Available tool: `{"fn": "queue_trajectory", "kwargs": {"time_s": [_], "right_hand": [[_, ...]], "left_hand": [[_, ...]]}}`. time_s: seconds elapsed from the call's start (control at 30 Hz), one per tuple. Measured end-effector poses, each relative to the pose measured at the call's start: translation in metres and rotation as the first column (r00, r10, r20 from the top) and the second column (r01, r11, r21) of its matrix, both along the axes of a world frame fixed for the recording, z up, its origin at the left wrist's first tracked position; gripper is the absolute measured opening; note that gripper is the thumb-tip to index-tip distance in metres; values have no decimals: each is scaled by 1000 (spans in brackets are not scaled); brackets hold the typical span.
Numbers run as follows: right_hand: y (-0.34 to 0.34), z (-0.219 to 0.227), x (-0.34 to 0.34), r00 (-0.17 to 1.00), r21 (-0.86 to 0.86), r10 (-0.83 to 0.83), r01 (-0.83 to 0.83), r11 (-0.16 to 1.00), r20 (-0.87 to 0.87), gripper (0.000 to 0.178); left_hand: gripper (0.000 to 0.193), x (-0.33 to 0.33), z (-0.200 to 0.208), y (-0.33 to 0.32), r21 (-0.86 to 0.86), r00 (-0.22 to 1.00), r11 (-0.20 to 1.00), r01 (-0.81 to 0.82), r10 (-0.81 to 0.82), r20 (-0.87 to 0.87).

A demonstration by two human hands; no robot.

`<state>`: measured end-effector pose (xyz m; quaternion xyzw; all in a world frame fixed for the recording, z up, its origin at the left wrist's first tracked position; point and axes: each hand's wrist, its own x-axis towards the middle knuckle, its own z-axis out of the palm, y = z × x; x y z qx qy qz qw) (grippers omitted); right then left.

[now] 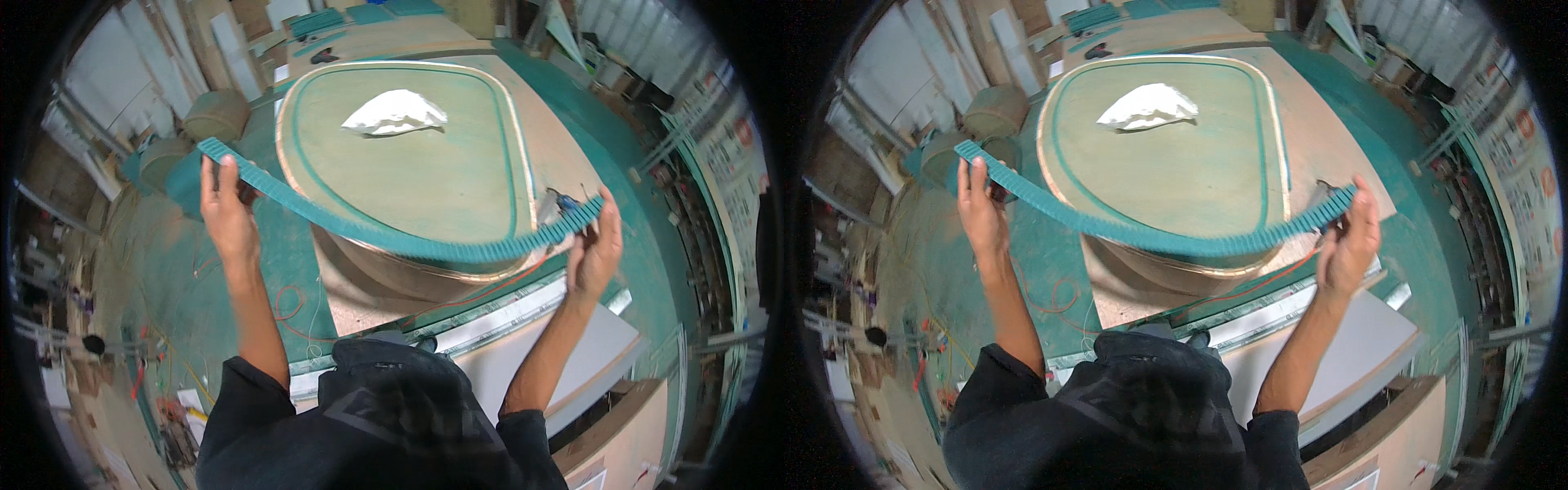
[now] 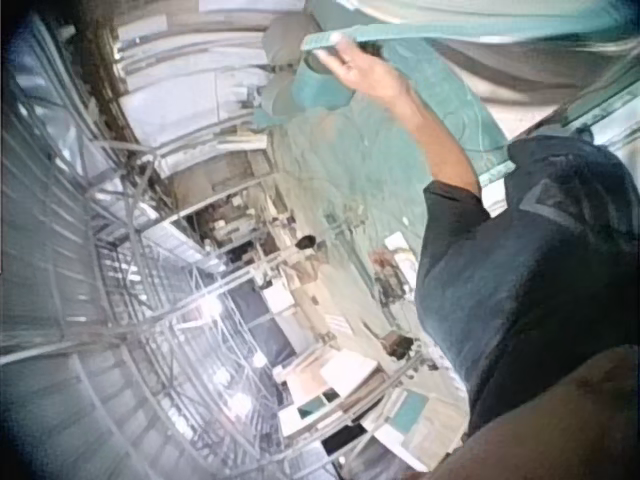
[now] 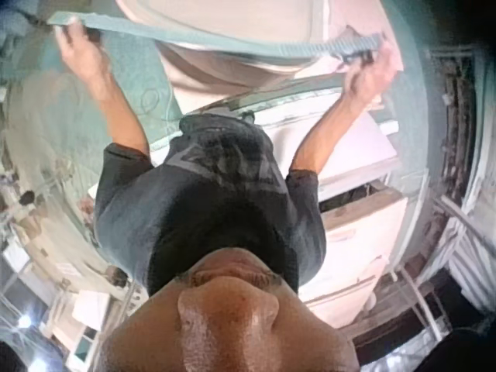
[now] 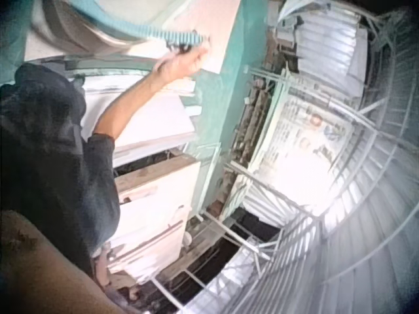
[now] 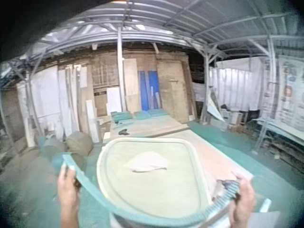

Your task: The person uses a pneumatic nail gun to attach a green patterned decorative strip along the curved edge of a wooden furniture component, holding the strip in place by hand while firing nails into it.

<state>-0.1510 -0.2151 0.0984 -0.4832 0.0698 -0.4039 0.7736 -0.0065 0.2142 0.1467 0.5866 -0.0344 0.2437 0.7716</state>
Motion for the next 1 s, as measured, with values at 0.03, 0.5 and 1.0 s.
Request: {"fn": "queue_trajectory", "kwargs": {"time_s": [0.03, 0.5, 1.0], "right_hand": [[1, -8, 9, 1000, 8, 16, -16, 1000, 24, 34], [37, -40, 32, 858, -332, -249, 98, 938, -449, 22], [52, -16, 198, 828, -889, -337, -374, 265, -448, 66]], "left_hand": [[32, 17, -1, 10, -12, 999, 999, 40, -40, 19], [17, 157, -90, 51, 100, 965, 995, -7, 32, -259], [35, 199, -143, 19, 221, 954, 974, -46, 109, -281]]}}
